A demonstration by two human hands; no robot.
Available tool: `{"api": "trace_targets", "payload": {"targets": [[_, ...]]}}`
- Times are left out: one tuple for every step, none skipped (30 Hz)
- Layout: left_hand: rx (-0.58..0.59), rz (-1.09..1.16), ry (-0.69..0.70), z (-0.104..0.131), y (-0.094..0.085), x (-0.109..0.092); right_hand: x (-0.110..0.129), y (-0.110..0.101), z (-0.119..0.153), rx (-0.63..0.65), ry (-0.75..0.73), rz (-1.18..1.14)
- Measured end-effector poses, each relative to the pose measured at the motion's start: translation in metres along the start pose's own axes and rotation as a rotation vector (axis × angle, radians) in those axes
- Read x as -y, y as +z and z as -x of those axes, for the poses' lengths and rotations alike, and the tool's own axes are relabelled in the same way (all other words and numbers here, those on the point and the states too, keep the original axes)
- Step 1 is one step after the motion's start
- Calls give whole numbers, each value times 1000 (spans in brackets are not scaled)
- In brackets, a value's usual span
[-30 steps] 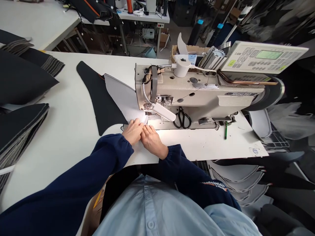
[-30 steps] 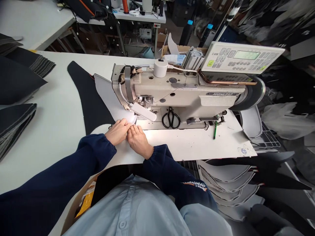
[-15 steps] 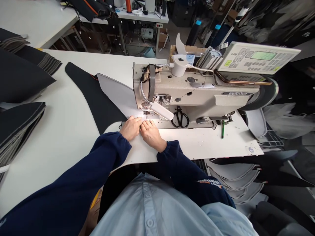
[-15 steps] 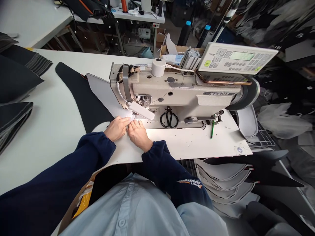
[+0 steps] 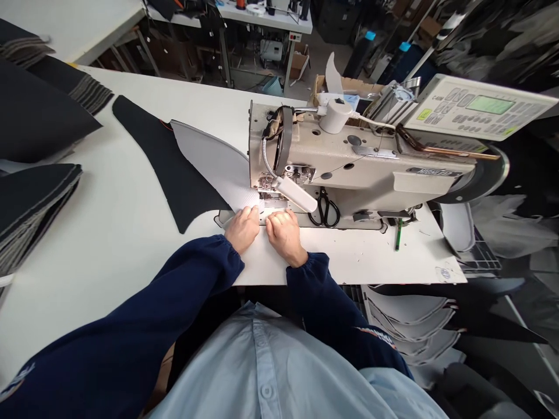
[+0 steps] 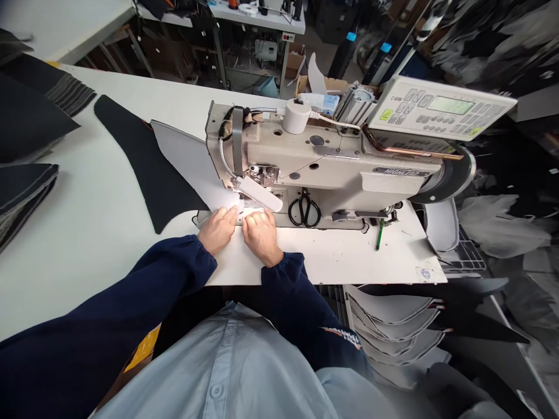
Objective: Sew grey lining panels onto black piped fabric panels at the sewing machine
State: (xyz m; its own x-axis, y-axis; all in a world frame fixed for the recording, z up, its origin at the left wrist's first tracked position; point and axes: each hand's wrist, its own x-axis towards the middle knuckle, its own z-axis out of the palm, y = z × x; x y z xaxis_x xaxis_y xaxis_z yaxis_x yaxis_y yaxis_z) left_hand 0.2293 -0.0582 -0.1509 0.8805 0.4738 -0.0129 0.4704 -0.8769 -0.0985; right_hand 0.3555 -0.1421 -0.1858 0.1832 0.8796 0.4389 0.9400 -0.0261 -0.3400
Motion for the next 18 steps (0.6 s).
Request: {"api": "trace_targets", "payload": {"targets": [[-5,9,-11,1,1,-1,0,0,-2,-2,-16,-2],[-10,23,-20,2,2,-2,1,2,-5,4,-50,-8],[-14,42,-27,3,3,-2,1,3,-7,18,-97,-17],[-20,65,-36,4,5,-3,0,6,-9,38,-148,-26],[-30,91,-49,5,6,-2,0,8,-10,64,-195,-30],[-42,116,-63,6,7,-2,0,10,-11,89,-229,-26],[-53,136,-74,7,9,-1,0,12,-11,112,-250,-16],[-60,149,-83,8,10,-1,-1,14,-11,130,-261,-1],[-62,153,-88,8,10,0,-1,15,-11,144,-266,16],[-58,151,-90,8,10,0,-1,15,-11,155,-269,30],[-47,148,-90,7,10,1,-1,15,-12,166,-269,41],[-34,146,-90,6,9,1,-1,15,-13,176,-266,48],[-23,143,-93,5,8,2,-1,15,-14,186,-260,50],[-17,139,-99,3,7,3,-2,15,-16,194,-251,47],[-16,132,-109,2,6,3,-2,16,-19,200,-241,42],[-21,123,-123,0,5,4,-3,16,-21,202,-233,34],[-25,113,-139,-2,4,4,-3,18,-23,197,-225,28],[-29,105,-157,-4,3,4,-4,19,-25,186,-219,26]]}}
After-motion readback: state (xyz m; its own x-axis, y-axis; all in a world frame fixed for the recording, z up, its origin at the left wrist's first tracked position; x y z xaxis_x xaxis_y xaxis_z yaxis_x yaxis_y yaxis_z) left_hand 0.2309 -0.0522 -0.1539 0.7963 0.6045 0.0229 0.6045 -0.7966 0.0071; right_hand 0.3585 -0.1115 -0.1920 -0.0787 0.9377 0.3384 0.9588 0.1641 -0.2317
